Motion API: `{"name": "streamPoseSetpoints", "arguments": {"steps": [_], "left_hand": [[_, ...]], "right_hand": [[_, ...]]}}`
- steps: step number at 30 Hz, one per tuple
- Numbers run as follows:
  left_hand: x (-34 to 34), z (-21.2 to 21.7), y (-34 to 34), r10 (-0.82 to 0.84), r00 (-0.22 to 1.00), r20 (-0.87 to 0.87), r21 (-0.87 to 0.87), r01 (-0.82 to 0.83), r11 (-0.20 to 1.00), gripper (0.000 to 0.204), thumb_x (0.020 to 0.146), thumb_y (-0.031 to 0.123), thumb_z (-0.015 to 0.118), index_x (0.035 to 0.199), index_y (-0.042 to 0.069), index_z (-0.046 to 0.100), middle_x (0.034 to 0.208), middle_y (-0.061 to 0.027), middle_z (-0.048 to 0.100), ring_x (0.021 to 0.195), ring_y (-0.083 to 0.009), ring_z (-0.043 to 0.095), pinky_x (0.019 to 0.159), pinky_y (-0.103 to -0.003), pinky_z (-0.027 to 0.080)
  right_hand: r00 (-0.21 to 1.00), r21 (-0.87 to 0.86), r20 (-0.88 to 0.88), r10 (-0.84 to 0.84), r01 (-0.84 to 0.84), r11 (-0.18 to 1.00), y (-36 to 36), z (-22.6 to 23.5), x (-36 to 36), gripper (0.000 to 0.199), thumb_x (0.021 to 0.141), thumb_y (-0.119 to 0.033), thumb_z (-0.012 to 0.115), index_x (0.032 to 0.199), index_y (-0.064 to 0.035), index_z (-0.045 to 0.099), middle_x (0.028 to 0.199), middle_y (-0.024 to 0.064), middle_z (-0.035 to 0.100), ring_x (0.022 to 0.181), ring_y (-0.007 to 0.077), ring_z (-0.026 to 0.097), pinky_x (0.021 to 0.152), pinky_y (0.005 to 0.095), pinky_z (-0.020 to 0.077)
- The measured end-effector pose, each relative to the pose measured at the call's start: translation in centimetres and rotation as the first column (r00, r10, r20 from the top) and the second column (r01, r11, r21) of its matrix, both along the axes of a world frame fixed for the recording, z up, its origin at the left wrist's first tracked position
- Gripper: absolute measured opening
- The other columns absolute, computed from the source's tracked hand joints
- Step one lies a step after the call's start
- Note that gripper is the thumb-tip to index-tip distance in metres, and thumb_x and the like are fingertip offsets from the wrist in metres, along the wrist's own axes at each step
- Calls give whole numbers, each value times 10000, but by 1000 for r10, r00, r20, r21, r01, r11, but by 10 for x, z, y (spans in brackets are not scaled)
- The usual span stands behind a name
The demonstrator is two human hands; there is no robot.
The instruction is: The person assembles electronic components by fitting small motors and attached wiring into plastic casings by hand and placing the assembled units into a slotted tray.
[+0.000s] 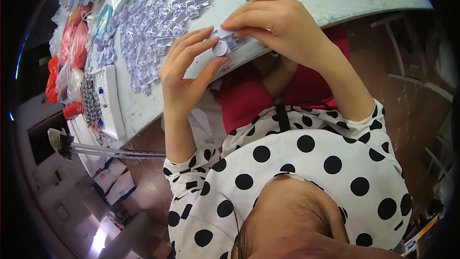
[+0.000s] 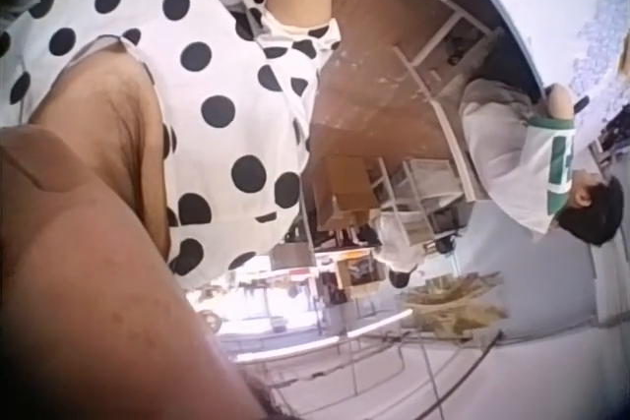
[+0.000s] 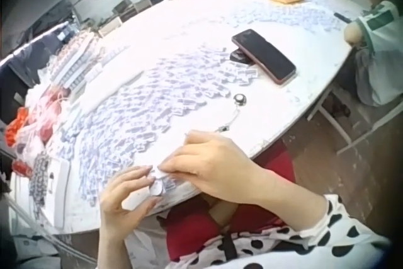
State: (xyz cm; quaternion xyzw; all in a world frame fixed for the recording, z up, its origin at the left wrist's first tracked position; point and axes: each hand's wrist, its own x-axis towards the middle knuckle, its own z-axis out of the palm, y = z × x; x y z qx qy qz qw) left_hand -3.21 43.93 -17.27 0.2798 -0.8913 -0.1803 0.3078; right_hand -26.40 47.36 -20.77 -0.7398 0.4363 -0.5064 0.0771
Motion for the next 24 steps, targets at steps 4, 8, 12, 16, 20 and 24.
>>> {"name": "streamPoseSetpoints", "arguments": {"steps": [4,8,12,16,20,24], "left_hand": [[-1,-8,1,-10,1000,-6,53,11,999,367,691,8,844,1042,32,740,1193,-131,708,1121,-285,659,996,-374,487],[2,-24,3,74,979,-189,263,-22,965,344,729,-40,816,1058,-6,720,1211,-166,695,1162,-273,636,1043,-393,448],[7,-36,5,145,947,-286,381,-27,924,340,771,-64,789,1096,-44,692,1261,-203,664,1260,-295,578,1126,-446,378],[9,-41,1,86,952,-295,314,12,949,291,858,-44,723,1134,-93,646,1315,-301,598,1268,-329,573,1104,-440,406],[9,-40,5,183,942,-283,388,-63,920,320,816,-37,758,1121,-51,662,1273,-286,631,1287,-350,560,1182,-517,288],[9,-41,3,161,948,-276,389,-43,920,306,823,-31,751,1110,-53,645,1268,-316,620,1292,-367,554,1185,-531,273]], "right_hand": [[995,-51,-97,9,-14,999,-3,-4,-3,108,815,-181,729,904,-134,768,836,0,677,942,173,623,770,327,541],[992,-88,-93,-81,73,993,3,10,-14,171,824,-179,738,985,-126,760,899,-21,688,907,173,586,762,313,528],[997,7,-75,-29,30,1000,7,2,-26,173,854,-176,685,966,-51,727,873,74,674,941,263,593,832,364,504],[998,19,-59,-21,22,1000,6,-6,-30,103,831,-178,699,841,-75,693,828,37,657,929,245,580,815,359,505],[999,48,-31,-7,8,999,7,-7,-31,111,826,-187,687,781,-86,674,806,28,653,925,240,582,806,354,510],[997,10,-68,-26,27,1000,7,-10,-32,145,825,-185,658,731,-77,677,781,41,652,917,233,589,789,348,517]]}}
